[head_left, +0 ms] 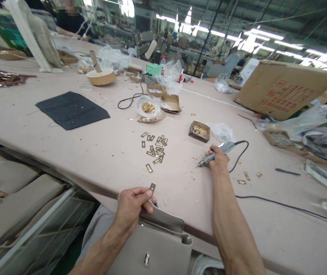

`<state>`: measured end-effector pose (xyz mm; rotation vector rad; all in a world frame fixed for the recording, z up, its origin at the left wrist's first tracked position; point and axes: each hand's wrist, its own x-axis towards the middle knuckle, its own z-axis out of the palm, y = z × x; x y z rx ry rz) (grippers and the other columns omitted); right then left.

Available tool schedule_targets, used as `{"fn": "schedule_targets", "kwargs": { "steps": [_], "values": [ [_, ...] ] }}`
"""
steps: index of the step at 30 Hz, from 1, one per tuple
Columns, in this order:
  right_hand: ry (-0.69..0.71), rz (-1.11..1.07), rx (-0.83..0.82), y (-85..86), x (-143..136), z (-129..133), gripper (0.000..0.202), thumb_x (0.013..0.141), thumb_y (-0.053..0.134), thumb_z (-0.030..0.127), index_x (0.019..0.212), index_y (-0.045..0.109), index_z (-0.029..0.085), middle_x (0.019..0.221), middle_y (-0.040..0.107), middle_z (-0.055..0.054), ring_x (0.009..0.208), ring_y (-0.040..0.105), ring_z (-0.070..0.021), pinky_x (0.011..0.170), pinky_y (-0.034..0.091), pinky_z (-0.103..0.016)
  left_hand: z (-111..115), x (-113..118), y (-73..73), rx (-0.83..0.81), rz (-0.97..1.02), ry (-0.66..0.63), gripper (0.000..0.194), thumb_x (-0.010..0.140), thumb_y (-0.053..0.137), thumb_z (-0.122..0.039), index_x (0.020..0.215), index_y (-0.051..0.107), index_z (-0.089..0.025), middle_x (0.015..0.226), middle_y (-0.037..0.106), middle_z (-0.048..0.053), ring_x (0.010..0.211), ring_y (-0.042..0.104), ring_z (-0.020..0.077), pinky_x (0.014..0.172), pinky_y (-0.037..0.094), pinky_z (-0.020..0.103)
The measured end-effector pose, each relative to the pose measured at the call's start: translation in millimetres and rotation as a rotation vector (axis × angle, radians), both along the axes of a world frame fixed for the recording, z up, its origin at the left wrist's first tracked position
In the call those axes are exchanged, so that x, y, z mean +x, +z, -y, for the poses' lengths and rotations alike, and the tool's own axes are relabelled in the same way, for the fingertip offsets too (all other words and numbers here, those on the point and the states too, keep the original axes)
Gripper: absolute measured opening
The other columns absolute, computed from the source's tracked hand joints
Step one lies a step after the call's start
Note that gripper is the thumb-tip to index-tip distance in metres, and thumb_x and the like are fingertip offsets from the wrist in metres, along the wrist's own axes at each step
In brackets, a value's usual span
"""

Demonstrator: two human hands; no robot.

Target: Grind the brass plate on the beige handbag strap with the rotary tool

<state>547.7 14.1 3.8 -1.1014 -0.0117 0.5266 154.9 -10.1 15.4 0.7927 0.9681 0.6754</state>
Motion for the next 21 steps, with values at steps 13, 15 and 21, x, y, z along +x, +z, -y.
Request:
{"fn": "schedule_targets", "kwargs": {
  "steps": [13,15,21],
  "values": [
    [0.042,-0.023,-0.005,6.1,15,11,0.029,0.077,0.08,0.011,0.083,0.053,0.016,0.07,0.059,0.004,0.048,0.049,-0.0049,0.042,0.047,-0.016,-1,-1,-2.3,-0.008,-0.018,-0.002,0.05,0.058,0.094,-0.049,0.076,0.076,-0.006,0.072,0.072,0.014,0.044,0.056,0.012,0.047,0.041,0.019],
    [0.052,-0.022,-0.004,8.4,20,15,0.026,0.078,0.078,0.01,0.083,0.053,0.016,0.07,0.059,0.004,0.048,0.048,-0.005,0.042,0.047,-0.016,-1,-1,-2.1,-0.016,-0.015,-0.002,0.05,0.058,0.094,-0.049,0.077,0.076,-0.006,0.072,0.072,0.014,0.044,0.056,0.0122,0.047,0.042,0.02],
    [0.065,-0.047,-0.028,4.4,25,16,0.021,0.081,0.074,0.008,0.084,0.055,0.015,0.069,0.058,0.004,0.047,0.047,-0.0051,0.041,0.047,-0.016,-2,0,-2.4,-0.021,-0.02,-0.002,0.051,0.057,0.095,-0.048,0.077,0.075,-0.006,0.073,0.072,0.014,0.044,0.056,0.0122,0.048,0.042,0.02]
  ]
}}
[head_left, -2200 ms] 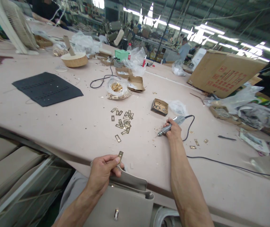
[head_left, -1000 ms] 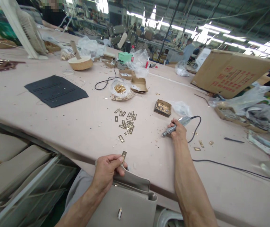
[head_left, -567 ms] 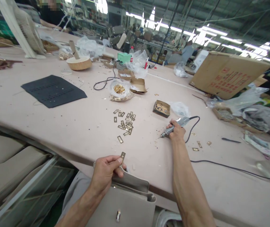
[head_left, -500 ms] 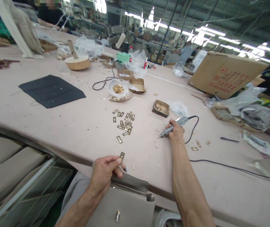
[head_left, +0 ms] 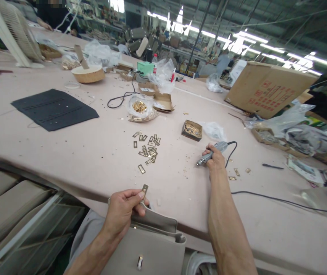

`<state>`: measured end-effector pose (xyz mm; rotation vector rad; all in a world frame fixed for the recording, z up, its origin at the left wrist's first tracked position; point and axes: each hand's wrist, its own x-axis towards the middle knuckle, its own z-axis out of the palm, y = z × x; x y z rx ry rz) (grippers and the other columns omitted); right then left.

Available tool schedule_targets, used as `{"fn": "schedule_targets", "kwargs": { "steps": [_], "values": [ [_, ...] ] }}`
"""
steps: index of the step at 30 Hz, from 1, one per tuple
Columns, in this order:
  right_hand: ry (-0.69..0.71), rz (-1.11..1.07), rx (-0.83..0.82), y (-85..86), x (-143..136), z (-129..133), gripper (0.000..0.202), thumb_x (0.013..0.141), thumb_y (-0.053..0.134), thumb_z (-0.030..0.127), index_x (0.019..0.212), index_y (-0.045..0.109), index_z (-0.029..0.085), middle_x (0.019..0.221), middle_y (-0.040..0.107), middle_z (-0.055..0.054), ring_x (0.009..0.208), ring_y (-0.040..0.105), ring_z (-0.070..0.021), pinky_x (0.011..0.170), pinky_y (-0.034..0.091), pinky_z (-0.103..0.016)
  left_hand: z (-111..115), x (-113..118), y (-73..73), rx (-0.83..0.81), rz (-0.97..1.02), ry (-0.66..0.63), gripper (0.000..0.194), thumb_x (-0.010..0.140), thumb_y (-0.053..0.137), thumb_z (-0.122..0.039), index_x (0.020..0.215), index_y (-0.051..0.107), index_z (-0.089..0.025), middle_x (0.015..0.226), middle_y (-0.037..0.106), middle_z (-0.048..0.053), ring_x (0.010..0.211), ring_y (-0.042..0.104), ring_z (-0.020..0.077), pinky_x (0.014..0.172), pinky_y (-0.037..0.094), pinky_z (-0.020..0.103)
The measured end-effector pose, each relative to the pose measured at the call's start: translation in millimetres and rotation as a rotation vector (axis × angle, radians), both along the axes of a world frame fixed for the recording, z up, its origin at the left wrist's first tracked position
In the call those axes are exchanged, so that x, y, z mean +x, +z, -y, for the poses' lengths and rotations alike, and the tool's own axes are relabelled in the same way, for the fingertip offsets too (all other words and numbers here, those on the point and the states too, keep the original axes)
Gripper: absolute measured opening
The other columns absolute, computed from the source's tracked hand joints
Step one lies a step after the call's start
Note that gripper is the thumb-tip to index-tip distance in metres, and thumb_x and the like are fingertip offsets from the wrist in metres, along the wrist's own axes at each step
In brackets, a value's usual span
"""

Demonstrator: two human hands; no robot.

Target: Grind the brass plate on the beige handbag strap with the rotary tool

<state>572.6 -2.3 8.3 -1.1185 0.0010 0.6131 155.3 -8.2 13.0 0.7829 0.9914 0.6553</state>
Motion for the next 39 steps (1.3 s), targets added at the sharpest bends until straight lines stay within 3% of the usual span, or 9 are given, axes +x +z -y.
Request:
{"fn": "schedule_targets", "kwargs": {
  "steps": [16,39],
  "values": [
    [0.018,-0.001,-0.024,-5.5,-20,-12,0.025,0.077,0.077,0.009,0.08,0.053,0.017,0.069,0.06,0.003,0.047,0.049,-0.0058,0.04,0.047,-0.016,0,1,3.3,-0.008,-0.007,0.007,0.05,0.055,0.095,-0.049,0.076,0.076,-0.007,0.069,0.072,0.013,0.043,0.055,0.0129,0.048,0.044,0.022],
    [0.014,-0.011,-0.05,-2.4,-20,-11,0.028,0.078,0.078,0.01,0.082,0.052,0.018,0.068,0.059,0.005,0.045,0.049,-0.0058,0.039,0.047,-0.016,0,1,4.6,-0.007,0.0,0.01,0.05,0.057,0.095,-0.048,0.077,0.075,-0.007,0.07,0.071,0.012,0.043,0.055,0.0124,0.047,0.043,0.021]
  ]
}}
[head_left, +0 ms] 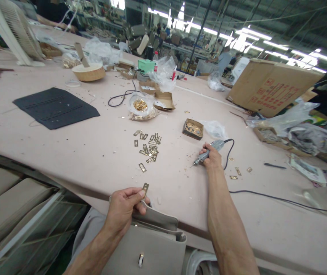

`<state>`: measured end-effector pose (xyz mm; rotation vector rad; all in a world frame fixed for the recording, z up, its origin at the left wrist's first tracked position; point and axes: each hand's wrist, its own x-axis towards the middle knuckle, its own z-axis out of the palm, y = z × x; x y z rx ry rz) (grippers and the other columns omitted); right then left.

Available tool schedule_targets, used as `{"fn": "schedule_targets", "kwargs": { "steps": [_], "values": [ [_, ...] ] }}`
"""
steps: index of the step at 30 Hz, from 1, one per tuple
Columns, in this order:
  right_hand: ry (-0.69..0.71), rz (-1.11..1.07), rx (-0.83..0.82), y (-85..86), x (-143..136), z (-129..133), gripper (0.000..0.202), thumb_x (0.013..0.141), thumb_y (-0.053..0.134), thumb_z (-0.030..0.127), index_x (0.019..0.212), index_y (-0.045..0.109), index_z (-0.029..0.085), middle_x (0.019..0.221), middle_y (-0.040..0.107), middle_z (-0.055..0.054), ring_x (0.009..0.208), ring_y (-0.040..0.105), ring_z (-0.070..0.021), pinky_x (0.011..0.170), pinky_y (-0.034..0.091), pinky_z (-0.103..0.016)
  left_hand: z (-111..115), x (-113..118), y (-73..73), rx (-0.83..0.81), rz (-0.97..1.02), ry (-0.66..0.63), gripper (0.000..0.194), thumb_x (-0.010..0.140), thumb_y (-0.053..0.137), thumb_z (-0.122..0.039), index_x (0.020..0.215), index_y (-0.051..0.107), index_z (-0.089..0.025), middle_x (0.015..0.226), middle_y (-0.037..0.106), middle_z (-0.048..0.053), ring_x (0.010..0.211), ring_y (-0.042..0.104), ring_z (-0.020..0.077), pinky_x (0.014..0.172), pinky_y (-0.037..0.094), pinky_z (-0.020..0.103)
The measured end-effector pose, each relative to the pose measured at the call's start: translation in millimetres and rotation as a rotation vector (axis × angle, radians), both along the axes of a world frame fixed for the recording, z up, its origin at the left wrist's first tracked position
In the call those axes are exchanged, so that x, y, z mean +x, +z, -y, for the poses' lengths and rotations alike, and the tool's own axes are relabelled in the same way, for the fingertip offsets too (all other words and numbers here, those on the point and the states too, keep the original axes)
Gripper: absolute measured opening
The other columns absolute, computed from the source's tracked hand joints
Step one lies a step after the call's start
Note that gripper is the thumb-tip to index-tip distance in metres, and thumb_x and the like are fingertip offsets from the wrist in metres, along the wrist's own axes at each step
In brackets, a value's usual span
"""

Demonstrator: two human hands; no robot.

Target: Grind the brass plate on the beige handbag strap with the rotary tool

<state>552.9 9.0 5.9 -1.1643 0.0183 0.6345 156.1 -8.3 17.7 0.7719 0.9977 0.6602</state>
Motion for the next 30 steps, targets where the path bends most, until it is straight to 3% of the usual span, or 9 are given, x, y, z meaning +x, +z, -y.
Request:
{"fn": "schedule_targets", "kwargs": {
  "steps": [8,15,22,27,30],
  "values": [
    [0.005,-0.026,0.033,3.5,-5,-1,0.027,0.079,0.077,0.009,0.084,0.052,0.018,0.068,0.059,0.005,0.046,0.048,-0.0057,0.039,0.047,-0.016,0,-1,-1.6,0.019,0.002,-0.019,0.049,0.06,0.094,-0.048,0.077,0.075,-0.006,0.072,0.072,0.014,0.044,0.056,0.0122,0.049,0.044,0.021],
    [0.098,-0.063,0.173,29.7,-20,2,0.024,0.082,0.074,0.009,0.086,0.051,0.018,0.074,0.057,0.005,0.048,0.045,-0.0029,0.043,0.044,-0.014,-1,-1,-1.8,0.024,0.004,-0.025,0.046,0.062,0.091,-0.048,0.075,0.074,-0.007,0.068,0.071,0.012,0.042,0.056,0.0124,0.047,0.041,0.02],
    [0.263,-0.124,0.482,46.9,-92,-5,0.031,0.076,0.08,0.011,0.089,0.052,0.018,0.081,0.056,0.006,0.051,0.044,-0.0017,0.05,0.048,-0.016,0,4,5.6,-0.038,-0.011,-0.027,0.037,0.059,0.08,-0.043,0.07,0.071,-0.009,0.067,0.071,0.014,0.039,0.056,0.0142,0.039,0.032,0.02],
    [0.37,-0.192,0.487,49.5,-157,-11,0.035,0.072,0.085,0.012,0.084,0.053,0.017,0.079,0.057,0.006,0.052,0.043,-0.002,0.05,0.048,-0.016,-1,6,4.9,-0.048,-0.032,-0.005,0.036,0.06,0.079,-0.044,0.066,0.068,-0.01,0.067,0.071,0.015,0.037,0.056,0.0152,0.037,0.033,0.021],
    [0.414,-0.189,0.454,48.7,-182,-13,0.035,0.071,0.086,0.015,0.082,0.053,0.017,0.079,0.058,0.005,0.052,0.042,-0.0021,0.05,0.047,-0.017,0,7,1.6,-0.036,-0.023,-0.013,0.038,0.061,0.082,-0.046,0.066,0.067,-0.011,0.068,0.071,0.015,0.038,0.057,0.0152,0.037,0.035,0.022]
  ]
}}
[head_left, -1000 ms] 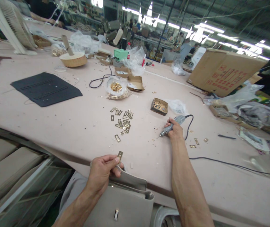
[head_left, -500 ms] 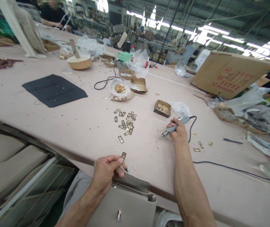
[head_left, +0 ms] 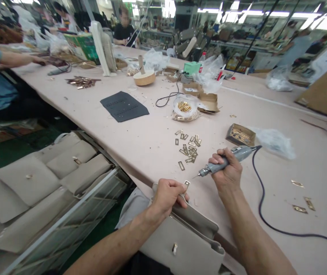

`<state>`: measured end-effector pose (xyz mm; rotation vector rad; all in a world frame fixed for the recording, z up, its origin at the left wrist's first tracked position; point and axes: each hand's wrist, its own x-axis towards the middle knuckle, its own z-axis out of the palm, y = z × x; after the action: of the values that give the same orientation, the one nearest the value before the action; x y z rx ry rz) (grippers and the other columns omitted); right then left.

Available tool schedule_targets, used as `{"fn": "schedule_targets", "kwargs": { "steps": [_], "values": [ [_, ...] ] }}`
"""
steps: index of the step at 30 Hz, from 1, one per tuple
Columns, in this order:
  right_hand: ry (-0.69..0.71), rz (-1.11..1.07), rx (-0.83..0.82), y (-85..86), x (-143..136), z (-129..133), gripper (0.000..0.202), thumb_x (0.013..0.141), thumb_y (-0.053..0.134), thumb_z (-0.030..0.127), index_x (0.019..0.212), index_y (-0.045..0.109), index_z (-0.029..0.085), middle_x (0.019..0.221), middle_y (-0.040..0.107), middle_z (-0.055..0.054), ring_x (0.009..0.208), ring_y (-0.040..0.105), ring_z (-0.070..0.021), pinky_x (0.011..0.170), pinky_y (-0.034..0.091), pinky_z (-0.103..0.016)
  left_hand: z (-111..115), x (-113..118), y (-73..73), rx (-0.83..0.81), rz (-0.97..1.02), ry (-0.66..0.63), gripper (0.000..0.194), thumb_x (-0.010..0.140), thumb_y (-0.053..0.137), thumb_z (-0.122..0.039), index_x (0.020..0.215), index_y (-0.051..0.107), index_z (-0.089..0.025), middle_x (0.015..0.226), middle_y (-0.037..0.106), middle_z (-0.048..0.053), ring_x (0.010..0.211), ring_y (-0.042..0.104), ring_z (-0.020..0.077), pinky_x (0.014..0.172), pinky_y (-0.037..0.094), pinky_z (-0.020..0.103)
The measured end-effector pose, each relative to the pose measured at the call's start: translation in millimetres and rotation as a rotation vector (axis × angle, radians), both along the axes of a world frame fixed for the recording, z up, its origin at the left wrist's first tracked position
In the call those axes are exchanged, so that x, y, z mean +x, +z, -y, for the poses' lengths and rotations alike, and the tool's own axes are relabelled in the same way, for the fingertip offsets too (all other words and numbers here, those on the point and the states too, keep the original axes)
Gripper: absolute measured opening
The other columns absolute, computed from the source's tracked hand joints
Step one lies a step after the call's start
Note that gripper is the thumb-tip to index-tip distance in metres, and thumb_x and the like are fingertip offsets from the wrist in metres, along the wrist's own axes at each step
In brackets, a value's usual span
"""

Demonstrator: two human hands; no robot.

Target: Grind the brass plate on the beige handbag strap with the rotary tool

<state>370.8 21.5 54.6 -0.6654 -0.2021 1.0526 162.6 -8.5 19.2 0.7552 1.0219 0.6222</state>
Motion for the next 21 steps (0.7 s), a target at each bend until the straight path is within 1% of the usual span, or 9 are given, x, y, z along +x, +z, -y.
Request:
{"fn": "schedule_targets", "kwargs": {
  "steps": [2,5,8,11,21],
  "values": [
    [0.018,0.008,-0.016,-1.4,-10,0,0.035,0.07,0.087,0.016,0.082,0.054,0.016,0.078,0.058,0.005,0.052,0.042,-0.0023,0.049,0.046,-0.017,0,0,-1.9,0.011,0.003,-0.001,0.041,0.063,0.084,-0.048,0.066,0.067,-0.011,0.067,0.071,0.014,0.038,0.057,0.015,0.038,0.035,0.021],
    [0.033,0.015,-0.032,-3.5,-17,0,0.035,0.069,0.089,0.017,0.082,0.055,0.016,0.077,0.059,0.004,0.052,0.042,-0.0026,0.049,0.045,-0.017,1,1,-1.9,0.016,-0.01,0.014,0.042,0.063,0.084,-0.049,0.067,0.068,-0.011,0.067,0.071,0.014,0.038,0.056,0.0146,0.037,0.035,0.021],
    [0.042,0.029,-0.035,-5.1,-17,0,0.035,0.07,0.088,0.018,0.082,0.056,0.016,0.077,0.059,0.004,0.052,0.042,-0.0027,0.049,0.044,-0.017,1,1,0.7,0.012,-0.013,0.037,0.038,0.063,0.082,-0.046,0.066,0.069,-0.011,0.066,0.071,0.014,0.037,0.056,0.0145,0.036,0.032,0.021],
    [0.049,0.043,-0.035,-6.1,-16,-1,0.034,0.071,0.088,0.018,0.081,0.056,0.016,0.077,0.059,0.004,0.052,0.042,-0.0027,0.049,0.044,-0.017,2,1,2.2,0.014,-0.009,0.049,0.035,0.063,0.08,-0.044,0.065,0.069,-0.01,0.066,0.071,0.015,0.036,0.056,0.0151,0.036,0.033,0.021],
    [0.082,0.05,-0.02,-5.6,-19,1,0.035,0.07,0.088,0.017,0.08,0.055,0.016,0.077,0.057,0.004,0.052,0.043,-0.0025,0.049,0.045,-0.017,3,2,-1.0,0.02,-0.017,0.057,0.036,0.065,0.08,-0.044,0.066,0.069,-0.01,0.065,0.07,0.014,0.035,0.056,0.0155,0.034,0.033,0.021]
  ]
}}
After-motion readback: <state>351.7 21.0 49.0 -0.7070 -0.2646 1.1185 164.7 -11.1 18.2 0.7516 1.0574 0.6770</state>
